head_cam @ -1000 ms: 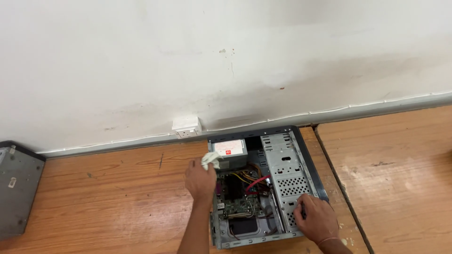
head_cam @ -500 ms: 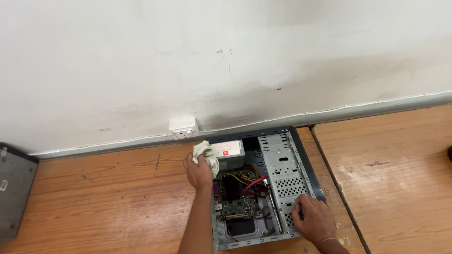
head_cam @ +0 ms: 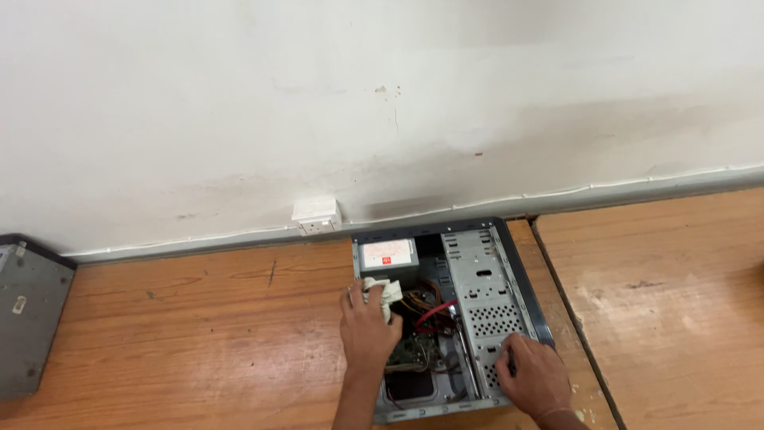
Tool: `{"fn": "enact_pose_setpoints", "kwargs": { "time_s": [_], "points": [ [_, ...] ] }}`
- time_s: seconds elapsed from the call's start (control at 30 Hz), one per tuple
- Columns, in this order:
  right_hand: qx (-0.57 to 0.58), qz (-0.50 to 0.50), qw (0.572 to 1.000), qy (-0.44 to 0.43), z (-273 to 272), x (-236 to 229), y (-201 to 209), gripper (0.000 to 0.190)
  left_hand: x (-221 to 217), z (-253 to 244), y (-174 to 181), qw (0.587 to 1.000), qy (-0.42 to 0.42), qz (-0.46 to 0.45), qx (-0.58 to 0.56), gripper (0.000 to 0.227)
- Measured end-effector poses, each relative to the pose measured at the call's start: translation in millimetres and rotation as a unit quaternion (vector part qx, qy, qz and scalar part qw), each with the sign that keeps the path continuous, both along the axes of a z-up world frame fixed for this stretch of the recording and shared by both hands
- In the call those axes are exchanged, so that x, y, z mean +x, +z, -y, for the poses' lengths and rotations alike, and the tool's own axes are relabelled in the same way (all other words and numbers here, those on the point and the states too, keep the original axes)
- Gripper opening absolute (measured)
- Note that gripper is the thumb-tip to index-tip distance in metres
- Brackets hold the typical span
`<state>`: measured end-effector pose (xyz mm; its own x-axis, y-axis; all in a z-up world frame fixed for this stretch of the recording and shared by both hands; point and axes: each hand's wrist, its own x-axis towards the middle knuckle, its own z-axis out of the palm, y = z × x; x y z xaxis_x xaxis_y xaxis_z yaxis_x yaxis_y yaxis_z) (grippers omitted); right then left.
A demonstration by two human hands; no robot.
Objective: The person wipes the interior surfaces of an open desktop computer case using a white cloth. They clean the metal chassis, the power supply unit, and the area around the motherboard and drive bays.
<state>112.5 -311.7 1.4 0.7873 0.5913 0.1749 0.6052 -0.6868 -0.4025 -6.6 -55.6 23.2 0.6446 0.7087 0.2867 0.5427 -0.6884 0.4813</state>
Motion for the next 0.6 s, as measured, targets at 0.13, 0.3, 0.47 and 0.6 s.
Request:
{"fn": "enact_pose_setpoints", "kwargs": {
  "time_s": [0.13,0.3,0.47,0.6],
  "points": [
    [0.026,0.025,0.999,0.018,2.7,6.4,-13.0,0.01,10.9,-17.9,-18.6,1.0,-0.016,-0.008,0.007,0.046],
    [0.023,-0.007,0.999,0.033,9.9,21.5,-42.2,0.013,41.7,-51.6,-43.5,0.999,0.01,0.023,0.027,0.047],
    [0.051,0.025,0.997,0.061,14.1,29.1,-62.3,0.015,74.4,-68.1,-19.8,0.998,0.063,-0.017,-0.004,0.049],
    [0.042,0.013,0.997,0.058,17.1,28.4,-68.1,0.016,93.1,-57.6,-15.2,0.993,0.098,-0.02,0.066,0.052]
  ]
}}
